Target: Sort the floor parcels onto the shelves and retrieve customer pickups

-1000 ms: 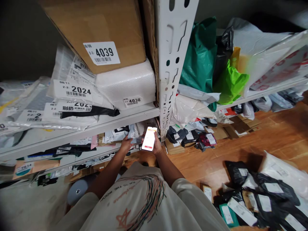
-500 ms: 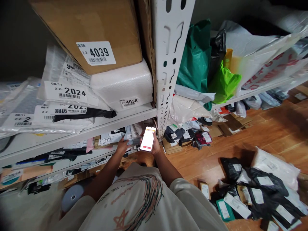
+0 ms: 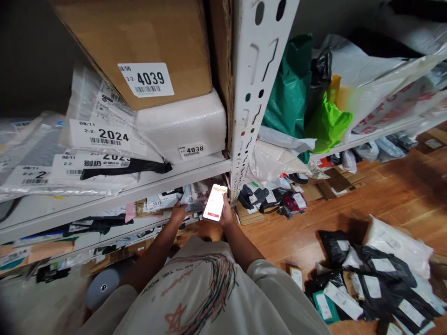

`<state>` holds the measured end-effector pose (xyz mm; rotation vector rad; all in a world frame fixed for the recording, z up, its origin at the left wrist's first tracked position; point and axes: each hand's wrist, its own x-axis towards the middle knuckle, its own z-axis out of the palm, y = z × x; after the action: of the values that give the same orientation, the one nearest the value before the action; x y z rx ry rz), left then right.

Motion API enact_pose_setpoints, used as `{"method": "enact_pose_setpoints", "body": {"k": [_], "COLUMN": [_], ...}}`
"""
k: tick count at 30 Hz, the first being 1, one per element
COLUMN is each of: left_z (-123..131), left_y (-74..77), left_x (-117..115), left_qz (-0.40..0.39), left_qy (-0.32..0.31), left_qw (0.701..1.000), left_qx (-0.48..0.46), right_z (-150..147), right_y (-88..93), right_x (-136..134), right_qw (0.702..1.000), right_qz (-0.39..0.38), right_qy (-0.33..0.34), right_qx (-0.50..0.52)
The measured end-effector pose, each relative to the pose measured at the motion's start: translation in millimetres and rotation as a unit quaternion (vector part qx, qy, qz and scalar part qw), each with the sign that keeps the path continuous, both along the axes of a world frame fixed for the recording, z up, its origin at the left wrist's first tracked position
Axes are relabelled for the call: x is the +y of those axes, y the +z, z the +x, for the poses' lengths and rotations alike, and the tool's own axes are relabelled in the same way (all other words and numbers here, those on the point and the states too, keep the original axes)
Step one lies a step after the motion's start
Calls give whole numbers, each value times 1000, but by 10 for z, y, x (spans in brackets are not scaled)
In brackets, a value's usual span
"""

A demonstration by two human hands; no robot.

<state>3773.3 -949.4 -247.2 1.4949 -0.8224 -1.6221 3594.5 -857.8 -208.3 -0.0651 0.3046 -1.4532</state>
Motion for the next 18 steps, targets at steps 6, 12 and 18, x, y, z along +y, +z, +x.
{"method": "enact_pose_setpoints", "body": {"k": [6, 12, 18], "left_z": [-17, -64, -161], "left_y": [11, 75, 171], "left_x": [-28, -102, -99], "left_qz": [9, 33, 27], "left_qy": [-10, -38, -87], "left_qw": [1000, 999, 996], "left_qx": [-8, -1, -6], "right_z": [-30, -32, -40], "right_y": [-5, 4, -8], "right_x": [10, -7, -18], "right_qw": [1000, 1000, 999], "right_qz": [13, 21, 30], "right_qy": [12, 14, 24], "right_qx": [3, 12, 23]}}
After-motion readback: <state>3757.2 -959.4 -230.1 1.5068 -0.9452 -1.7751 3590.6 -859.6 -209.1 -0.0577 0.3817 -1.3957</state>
